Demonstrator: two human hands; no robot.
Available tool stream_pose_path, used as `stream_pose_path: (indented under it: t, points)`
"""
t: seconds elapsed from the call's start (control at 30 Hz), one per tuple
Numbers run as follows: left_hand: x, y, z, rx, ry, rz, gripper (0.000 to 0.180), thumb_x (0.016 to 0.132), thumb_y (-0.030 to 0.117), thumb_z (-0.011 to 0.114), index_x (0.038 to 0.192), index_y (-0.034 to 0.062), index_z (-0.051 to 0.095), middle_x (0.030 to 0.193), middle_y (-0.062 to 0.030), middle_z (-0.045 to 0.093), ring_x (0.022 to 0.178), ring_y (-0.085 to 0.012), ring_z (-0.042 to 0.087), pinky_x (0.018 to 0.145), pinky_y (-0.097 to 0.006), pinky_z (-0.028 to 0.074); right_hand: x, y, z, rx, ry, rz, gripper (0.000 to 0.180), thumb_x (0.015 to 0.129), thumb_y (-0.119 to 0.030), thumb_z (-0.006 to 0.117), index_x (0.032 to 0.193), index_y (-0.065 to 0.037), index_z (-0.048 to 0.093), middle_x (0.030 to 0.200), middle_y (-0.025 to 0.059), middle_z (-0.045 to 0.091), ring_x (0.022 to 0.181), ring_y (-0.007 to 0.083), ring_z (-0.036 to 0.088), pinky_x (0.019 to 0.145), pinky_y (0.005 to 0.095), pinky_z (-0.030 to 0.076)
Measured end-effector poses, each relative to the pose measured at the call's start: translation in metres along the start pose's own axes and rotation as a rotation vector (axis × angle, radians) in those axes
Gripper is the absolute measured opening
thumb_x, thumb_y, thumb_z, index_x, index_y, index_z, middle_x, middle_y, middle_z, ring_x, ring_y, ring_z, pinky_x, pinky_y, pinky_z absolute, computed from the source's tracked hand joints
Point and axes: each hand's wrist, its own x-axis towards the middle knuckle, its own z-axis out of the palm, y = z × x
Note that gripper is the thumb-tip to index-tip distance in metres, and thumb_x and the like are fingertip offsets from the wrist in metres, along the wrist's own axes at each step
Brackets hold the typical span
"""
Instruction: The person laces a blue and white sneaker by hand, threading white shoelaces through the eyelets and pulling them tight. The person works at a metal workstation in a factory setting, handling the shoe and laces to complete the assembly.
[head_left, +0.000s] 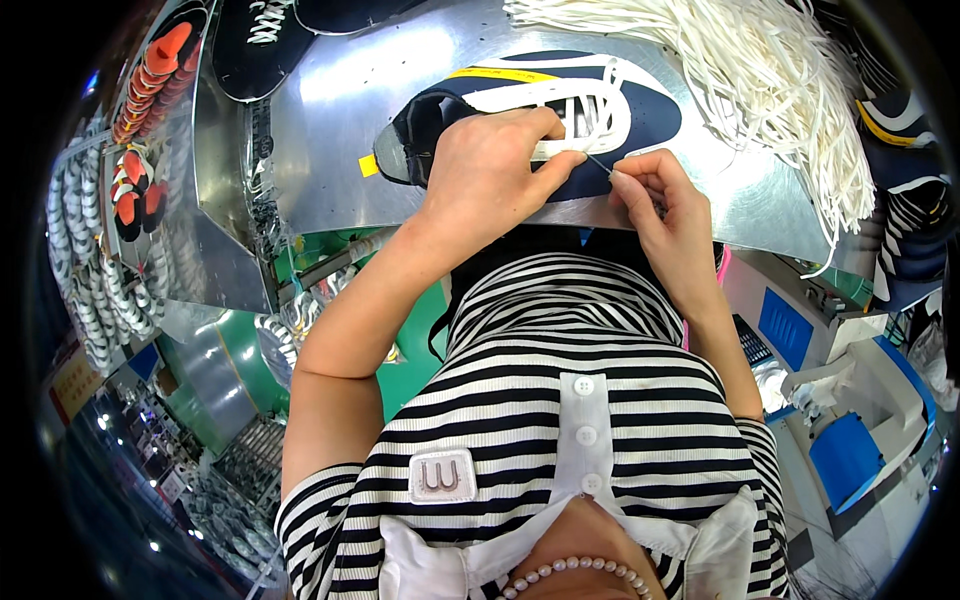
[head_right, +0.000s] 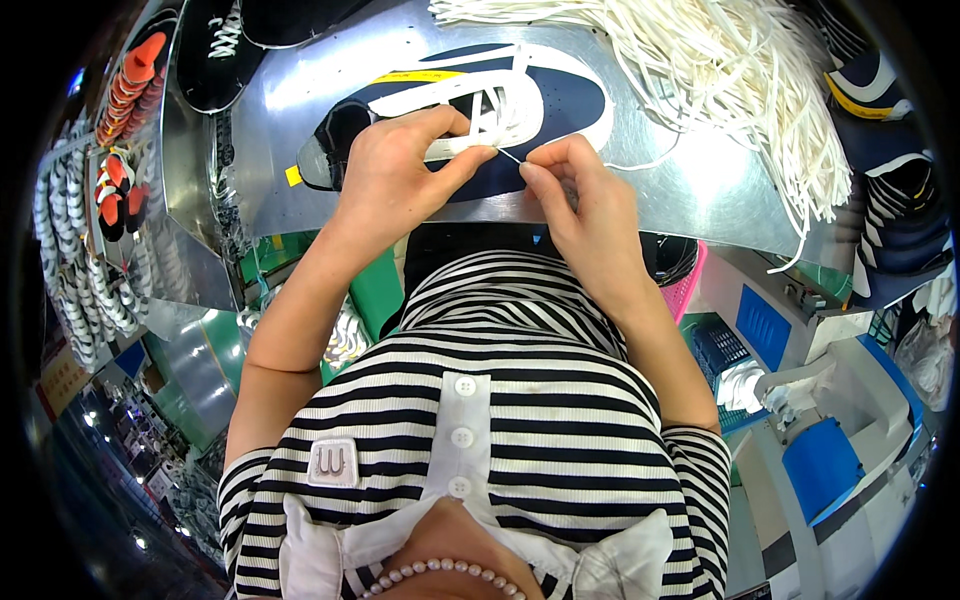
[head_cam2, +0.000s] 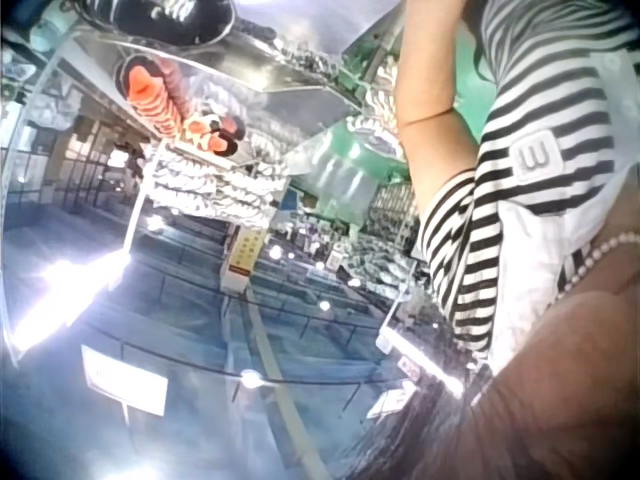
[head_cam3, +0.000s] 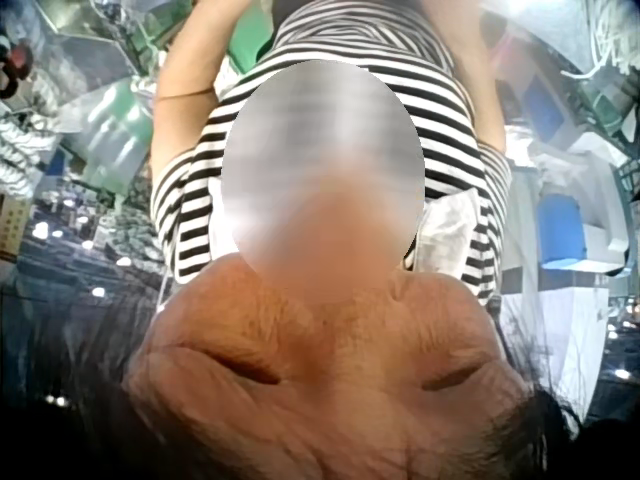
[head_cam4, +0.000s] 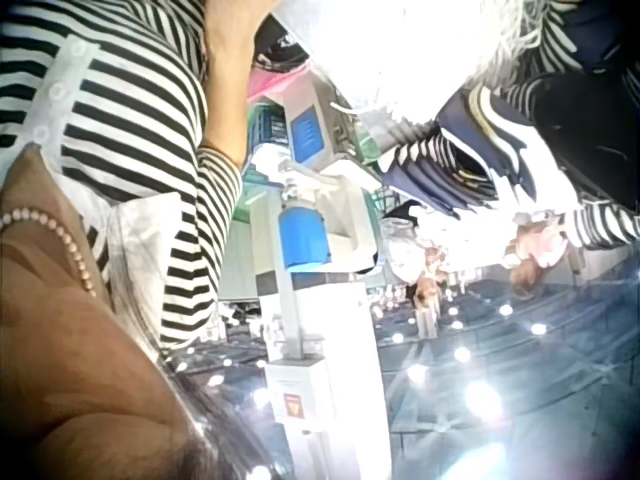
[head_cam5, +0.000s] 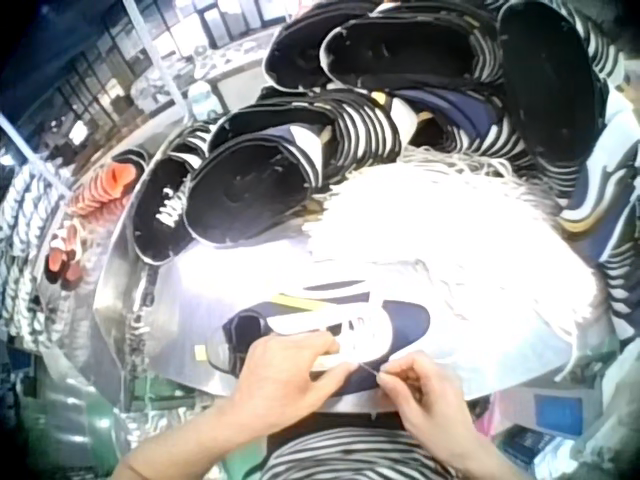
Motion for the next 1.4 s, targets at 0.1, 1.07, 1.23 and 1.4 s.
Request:
stream_pose_path:
  t: [0.1,1.07,1.23,1.4]
  points:
    - [0.000,-0.002,0.001,-0.032,-0.008,0.031,0.025,0.081,0.024,0.076,0.086,0.0019,0.067,0.075,-0.0131,0.067,0.059,-0.0295,0.062,0.055,-0.034,0.047,0.002,0.000,0.002,0.022,-0.003,0.018,0.013,0.096,-0.010,0.062,0.098,0.001,0.057,0.077,0.0071,0.067,0.071,0.0106,0.064,0.064,0.0249,0.050]
    - [-0.035,-0.006,-0.005,0.255,0.177,0.373,0.016,0.074,0.009,0.078,0.084,0.0070,0.066,0.068,-0.0037,0.061,0.059,-0.0207,0.057,0.055,-0.032,0.042,0.049,-0.049,0.008,-0.567,-0.292,-0.341,0.019,0.080,-0.010,0.067,0.098,-0.004,0.063,0.083,0.0098,0.071,0.077,0.0296,0.068,0.067,0.0402,0.052]
    - [-0.029,-0.008,-0.005,0.131,0.079,0.319,0.015,0.075,0.011,0.078,0.084,0.0066,0.066,0.068,-0.0061,0.061,0.060,-0.0239,0.059,0.056,-0.034,0.045,0.061,-0.041,0.001,-0.072,-0.142,-0.257,0.025,0.084,-0.022,0.072,0.097,-0.002,0.069,0.088,0.0069,0.071,0.076,0.0169,0.064,0.072,0.0313,0.049]
    - [-0.022,0.000,-0.011,0.087,-0.016,0.299,0.014,0.076,0.013,0.077,0.083,0.0065,0.066,0.070,-0.0072,0.063,0.063,-0.0249,0.062,0.057,-0.034,0.047,0.075,-0.087,-0.123,0.170,0.357,-0.633,0.026,0.097,-0.014,0.057,0.116,-0.001,0.069,0.103,0.0038,0.070,0.091,0.0098,0.062,0.084,0.0215,0.046]
